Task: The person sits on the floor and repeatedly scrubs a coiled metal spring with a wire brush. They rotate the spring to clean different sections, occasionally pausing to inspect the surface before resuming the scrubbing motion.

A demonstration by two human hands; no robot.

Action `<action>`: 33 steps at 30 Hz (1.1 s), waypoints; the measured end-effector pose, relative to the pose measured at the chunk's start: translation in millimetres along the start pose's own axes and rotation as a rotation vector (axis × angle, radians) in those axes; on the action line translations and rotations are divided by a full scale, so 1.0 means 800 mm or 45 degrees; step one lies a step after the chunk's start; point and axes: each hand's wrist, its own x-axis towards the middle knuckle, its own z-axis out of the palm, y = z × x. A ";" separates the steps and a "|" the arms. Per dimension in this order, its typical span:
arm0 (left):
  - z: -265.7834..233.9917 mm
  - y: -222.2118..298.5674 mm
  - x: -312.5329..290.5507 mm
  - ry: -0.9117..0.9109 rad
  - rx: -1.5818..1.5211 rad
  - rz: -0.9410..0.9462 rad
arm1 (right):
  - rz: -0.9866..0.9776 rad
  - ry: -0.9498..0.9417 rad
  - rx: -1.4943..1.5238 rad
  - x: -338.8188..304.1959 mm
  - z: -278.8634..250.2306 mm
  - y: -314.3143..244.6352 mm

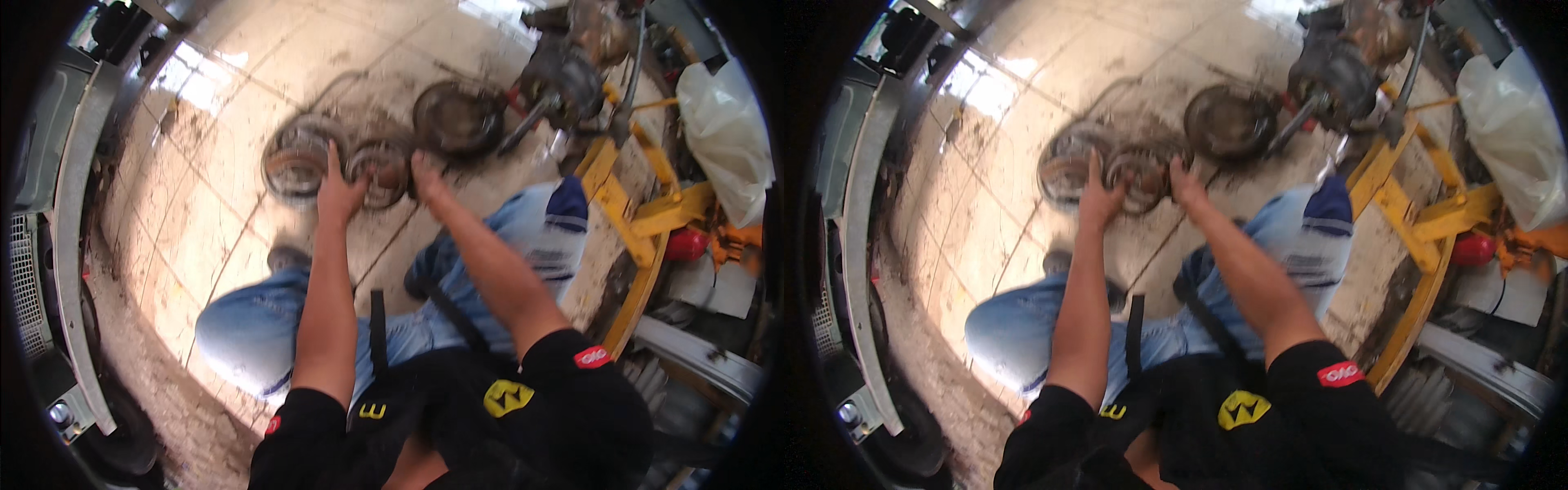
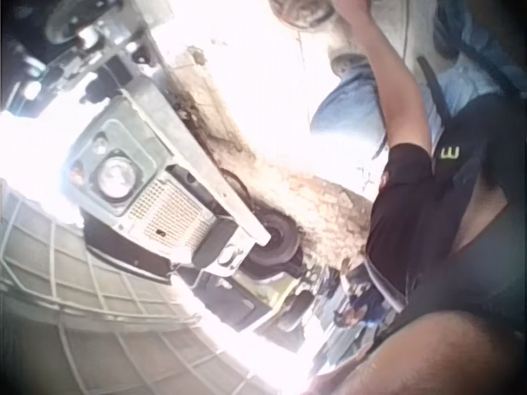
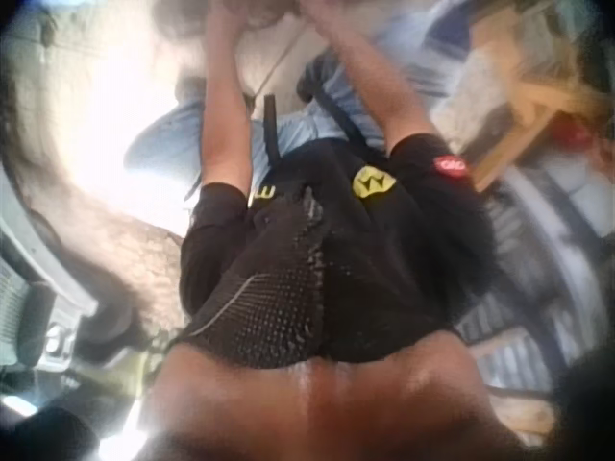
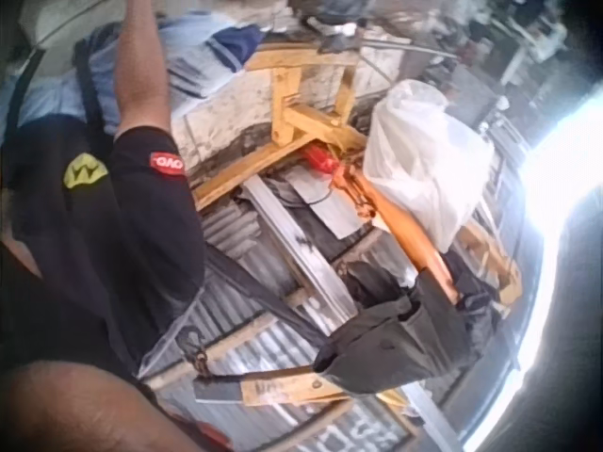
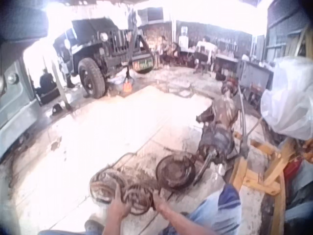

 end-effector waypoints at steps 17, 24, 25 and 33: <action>-0.016 -0.031 0.010 -0.299 -0.392 -0.389 | -0.349 -0.130 0.122 0.009 0.008 0.015; 0.015 -0.038 0.015 -0.147 -0.572 -0.429 | 0.016 -0.410 0.749 -0.025 0.020 -0.006; 0.016 -0.033 0.015 -0.127 -0.556 -0.433 | 0.069 -0.426 0.664 -0.027 0.021 -0.006; 0.022 -0.026 0.016 -0.101 -0.608 -0.485 | -0.251 -0.593 0.803 -0.019 0.009 -0.003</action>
